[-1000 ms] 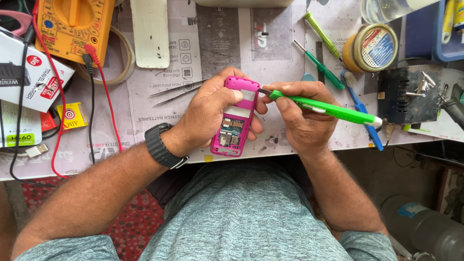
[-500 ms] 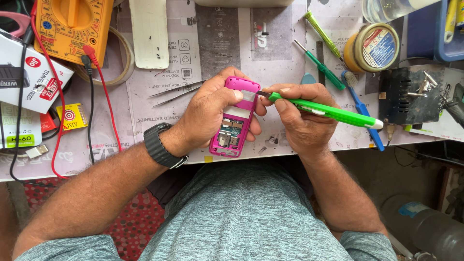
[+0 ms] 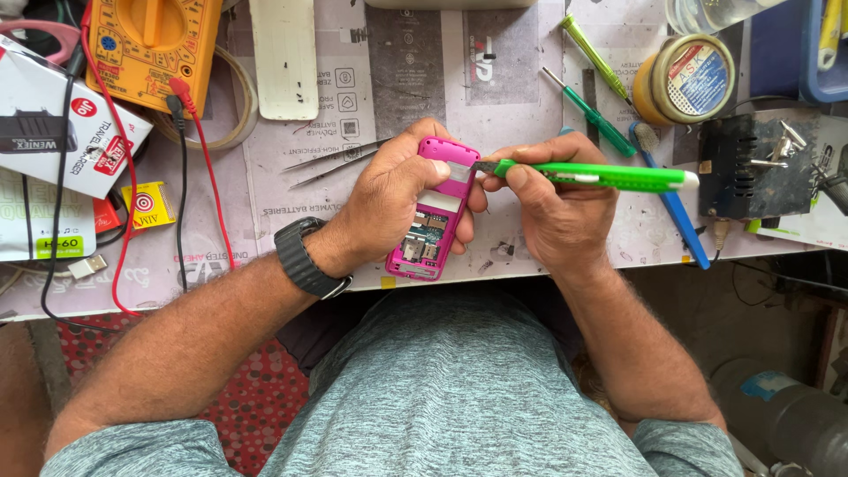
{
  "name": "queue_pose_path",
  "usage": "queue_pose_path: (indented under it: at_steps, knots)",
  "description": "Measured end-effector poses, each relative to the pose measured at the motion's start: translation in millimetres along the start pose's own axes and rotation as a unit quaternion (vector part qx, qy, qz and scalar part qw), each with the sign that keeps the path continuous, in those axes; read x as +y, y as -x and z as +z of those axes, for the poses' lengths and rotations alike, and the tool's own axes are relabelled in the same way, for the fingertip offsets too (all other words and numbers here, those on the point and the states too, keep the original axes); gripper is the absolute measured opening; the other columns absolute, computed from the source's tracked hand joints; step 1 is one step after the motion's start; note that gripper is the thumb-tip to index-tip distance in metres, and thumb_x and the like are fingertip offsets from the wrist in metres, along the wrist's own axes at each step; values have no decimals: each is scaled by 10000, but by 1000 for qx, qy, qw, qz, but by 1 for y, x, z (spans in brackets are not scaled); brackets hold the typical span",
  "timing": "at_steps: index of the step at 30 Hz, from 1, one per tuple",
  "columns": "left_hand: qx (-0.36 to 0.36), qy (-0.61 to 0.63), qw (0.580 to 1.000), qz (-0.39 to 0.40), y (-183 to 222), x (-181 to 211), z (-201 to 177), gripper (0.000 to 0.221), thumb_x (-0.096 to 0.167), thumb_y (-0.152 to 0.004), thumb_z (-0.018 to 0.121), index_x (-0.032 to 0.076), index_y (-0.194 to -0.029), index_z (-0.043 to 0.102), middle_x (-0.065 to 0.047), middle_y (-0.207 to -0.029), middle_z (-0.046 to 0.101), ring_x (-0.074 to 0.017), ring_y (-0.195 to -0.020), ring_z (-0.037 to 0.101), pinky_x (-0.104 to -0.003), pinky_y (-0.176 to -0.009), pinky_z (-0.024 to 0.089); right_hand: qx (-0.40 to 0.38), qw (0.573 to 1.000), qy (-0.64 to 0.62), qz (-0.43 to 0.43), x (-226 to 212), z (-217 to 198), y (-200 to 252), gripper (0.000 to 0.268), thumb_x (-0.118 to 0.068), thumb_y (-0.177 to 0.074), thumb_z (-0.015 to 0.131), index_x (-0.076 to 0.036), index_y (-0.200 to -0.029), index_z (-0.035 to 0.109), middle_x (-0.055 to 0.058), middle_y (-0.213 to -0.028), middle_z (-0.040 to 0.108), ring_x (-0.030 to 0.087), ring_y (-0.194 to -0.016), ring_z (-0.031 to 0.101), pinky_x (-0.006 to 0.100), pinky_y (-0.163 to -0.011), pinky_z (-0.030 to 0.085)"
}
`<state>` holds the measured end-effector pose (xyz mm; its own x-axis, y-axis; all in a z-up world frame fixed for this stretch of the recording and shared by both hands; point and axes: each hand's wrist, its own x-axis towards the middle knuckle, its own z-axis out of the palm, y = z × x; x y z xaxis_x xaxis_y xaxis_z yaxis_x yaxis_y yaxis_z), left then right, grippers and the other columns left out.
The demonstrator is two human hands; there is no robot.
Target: The person disassembles a pink mobile phone, removes the back cover, and uses a green utility knife to pry open internal components. They manipulate the phone's casing and internal parts, including the battery compartment, and attempt to reassemble the device.
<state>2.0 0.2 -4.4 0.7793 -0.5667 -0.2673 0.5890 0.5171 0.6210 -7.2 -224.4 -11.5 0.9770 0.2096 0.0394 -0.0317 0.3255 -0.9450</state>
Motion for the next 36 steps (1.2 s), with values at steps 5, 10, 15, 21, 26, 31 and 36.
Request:
queue_pose_path:
  at_steps: [5,10,15,21,26,31,36]
  knots:
    - [-6,-12,1000,3,1,-1,-1,217,138,-1007,400,7,-1170,460,-234,-979,678,-261,-727,724,-402,-606,642,7,999,-35,24,1,-1,0,120,10,-1038,699,-2,-1137,632,224,-1076,734,237,-932,738,381,-882,629]
    - [-3,-3,1000,-5,1,0,0,231,143,-999,399,9,-1175,465,-225,-983,679,-257,-727,722,-401,-605,642,-19,999,-39,24,-1,-4,0,127,14,-1034,704,-14,-1142,644,209,-1063,738,236,-946,740,376,-879,627]
    - [-6,-5,1000,-10,1,2,1,248,151,-1002,401,3,-1187,474,-224,-976,678,-260,-730,720,-399,-614,639,-40,999,-18,10,-1,-7,1,133,25,-1041,703,-13,-1155,646,219,-1074,740,238,-952,739,369,-889,623]
    - [-1,-13,1000,-12,1,4,3,252,147,-996,415,4,-1194,478,-220,-957,673,-259,-721,717,-398,-602,638,-55,998,17,-27,-3,-3,3,156,48,-1033,692,-9,-1168,636,226,-1091,735,245,-961,744,377,-894,641]
    - [-5,-20,1000,-13,3,5,3,251,155,-995,419,4,-1187,477,-217,-953,670,-263,-734,723,-397,-608,650,-89,986,103,-95,-10,6,3,171,71,-1036,671,-11,-1172,606,235,-1145,733,239,-908,756,353,-812,664]
    - [-25,-17,1000,-10,2,4,1,233,156,-1000,417,3,-1165,474,-227,-938,674,-289,-743,739,-399,-617,654,-132,940,236,-206,-17,12,-2,201,72,-966,709,-15,-1119,613,248,-1097,726,257,-869,762,340,-731,647]
    - [-24,-18,1000,-4,2,3,0,230,161,-1006,414,5,-1162,477,-234,-927,684,-298,-741,742,-397,-620,649,-130,921,271,-247,-17,13,-2,214,38,-951,730,-31,-1108,601,227,-1060,736,258,-866,773,325,-692,636]
